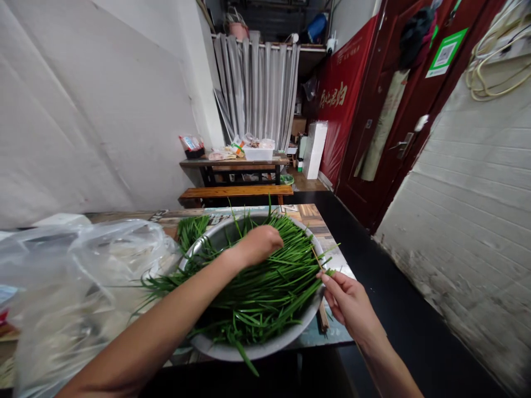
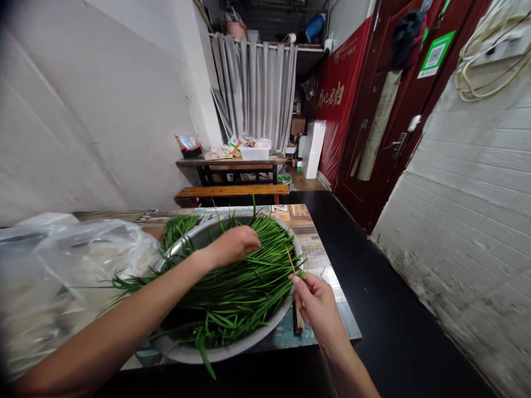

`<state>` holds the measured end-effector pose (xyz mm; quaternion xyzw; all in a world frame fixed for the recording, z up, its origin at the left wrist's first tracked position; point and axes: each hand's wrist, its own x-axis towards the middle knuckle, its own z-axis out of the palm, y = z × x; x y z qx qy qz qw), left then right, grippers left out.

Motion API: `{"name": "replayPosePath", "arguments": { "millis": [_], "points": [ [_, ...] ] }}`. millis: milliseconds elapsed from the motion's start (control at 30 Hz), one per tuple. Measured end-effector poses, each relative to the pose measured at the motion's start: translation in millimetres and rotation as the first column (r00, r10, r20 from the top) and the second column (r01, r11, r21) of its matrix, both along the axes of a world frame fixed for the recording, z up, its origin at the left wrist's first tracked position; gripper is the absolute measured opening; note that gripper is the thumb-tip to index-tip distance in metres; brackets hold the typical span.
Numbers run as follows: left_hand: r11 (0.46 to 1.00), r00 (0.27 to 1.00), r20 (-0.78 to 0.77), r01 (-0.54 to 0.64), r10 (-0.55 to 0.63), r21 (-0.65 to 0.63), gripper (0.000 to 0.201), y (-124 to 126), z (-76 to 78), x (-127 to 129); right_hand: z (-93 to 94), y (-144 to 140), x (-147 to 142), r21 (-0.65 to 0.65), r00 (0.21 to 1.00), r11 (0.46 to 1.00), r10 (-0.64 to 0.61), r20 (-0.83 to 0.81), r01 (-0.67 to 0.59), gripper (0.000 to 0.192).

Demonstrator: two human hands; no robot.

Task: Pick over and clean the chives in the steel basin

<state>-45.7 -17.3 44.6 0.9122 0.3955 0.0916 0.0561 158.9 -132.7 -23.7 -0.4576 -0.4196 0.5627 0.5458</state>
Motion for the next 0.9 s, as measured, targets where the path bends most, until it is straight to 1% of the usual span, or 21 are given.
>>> {"name": "replayPosePath", "arguments": {
  "millis": [33, 67, 100, 133, 167, 267, 400, 467, 500, 567, 633, 667, 700, 733, 800, 900],
  "points": [
    [0.983, 0.984, 0.0, 0.177, -0.177, -0.046, 0.018, -2.1, -9.8, 8.4, 0.1, -0.1, -0.5, -0.001, 1.0, 1.0, 0.002, 0.002, -0.002, 0.032],
    [0.968, 0.969, 0.002, 0.246, -0.246, -0.041, 0.018, -3.8, -19.4, 16.1, 0.2, -0.2, -0.9, -0.003, 1.0, 1.0, 0.002, 0.005, -0.002, 0.032],
    [0.967, 0.967, -0.008, 0.255, -0.255, -0.02, 0.016, -4.8, -28.1, 22.5, 0.3, -0.4, -1.3, -0.007, 1.0, 1.0, -0.001, 0.008, 0.001, 0.032],
    [0.97, 0.97, -0.017, 0.243, -0.243, 0.002, 0.015, -5.1, -35.4, 27.0, 0.4, -0.6, -1.6, -0.01, 1.0, 1.0, -0.004, 0.008, 0.005, 0.033],
    [0.979, 0.979, -0.019, 0.204, -0.204, 0.027, 0.014, -4.8, -41.0, 29.5, 0.5, -0.9, -1.9, -0.011, 1.0, 1.0, -0.005, 0.008, 0.005, 0.033],
    [0.994, 0.994, 0.019, 0.104, -0.105, 0.034, 0.012, -1.4, -48.5, 27.9, 0.7, -1.6, -2.3, -0.013, 1.0, 1.0, 0.001, 0.006, -0.001, 0.033],
    [0.996, 0.988, 0.145, 0.062, -0.053, -0.056, 0.01, 0.4, -44.6, 22.1, 1.3, -2.9, -4.1, -0.024, 1.0, 1.0, 0.013, -0.009, -0.013, 0.031],
    [0.991, 0.965, 0.261, 0.008, 0.028, -0.136, 0.011, -2.6, -40.4, 23.9, 1.8, -3.3, -5.9, -0.03, 1.0, 0.999, 0.018, -0.016, -0.019, 0.031],
    [0.98, 0.94, 0.33, -0.021, 0.087, -0.199, 0.012, -4.9, -38.1, 26.0, 2.2, -3.3, -7.0, -0.033, 1.0, 0.999, 0.021, -0.015, -0.022, 0.031],
    [0.928, 0.853, 0.469, -0.046, 0.229, -0.369, 0.015, -10.4, -33.5, 31.7, 3.0, -2.8, -9.0, -0.032, 1.0, 0.999, 0.029, -0.01, -0.029, 0.032],
    [0.843, 0.743, 0.566, 0.006, 0.356, -0.537, 0.02, -16.3, -29.3, 37.2, 3.8, -1.6, -10.6, -0.026, 1.0, 0.999, 0.028, -0.008, -0.028, 0.033],
    [0.801, 0.697, 0.592, 0.043, 0.404, -0.597, 0.023, -19.1, -27.5, 39.4, 4.1, -0.8, -11.0, -0.025, 1.0, 0.999, 0.025, -0.01, -0.026, 0.033],
    [0.768, 0.662, 0.609, 0.076, 0.438, -0.636, 0.026, -21.6, -26.0, 41.1, 4.2, -0.1, -11.3, -0.024, 1.0, 0.999, 0.023, -0.012, -0.023, 0.032],
    [0.746, 0.637, 0.619, 0.102, 0.46, -0.659, 0.028, -23.7, -24.8, 42.2, 4.1, 0.6, -11.5, -0.023, 1.0, 1.0, 0.021, -0.013, -0.022, 0.032],
    [0.719, 0.604, 0.63, 0.131, 0.489, -0.683, 0.029, -26.8, -23.6, 43.2, 3.3, 1.6, -11.5, -0.021, 1.0, 0.999, 0.025, -0.015, -0.026, 0.032],
    [0.688, 0.56, 0.63, 0.139, 0.538, -0.712, 0.029, -29.0, -24.3, 43.6, 0.5, 2.5, -11.2, -0.021, 0.999, 0.999, 0.033, -0.016, -0.033, 0.033]
  ]
}}
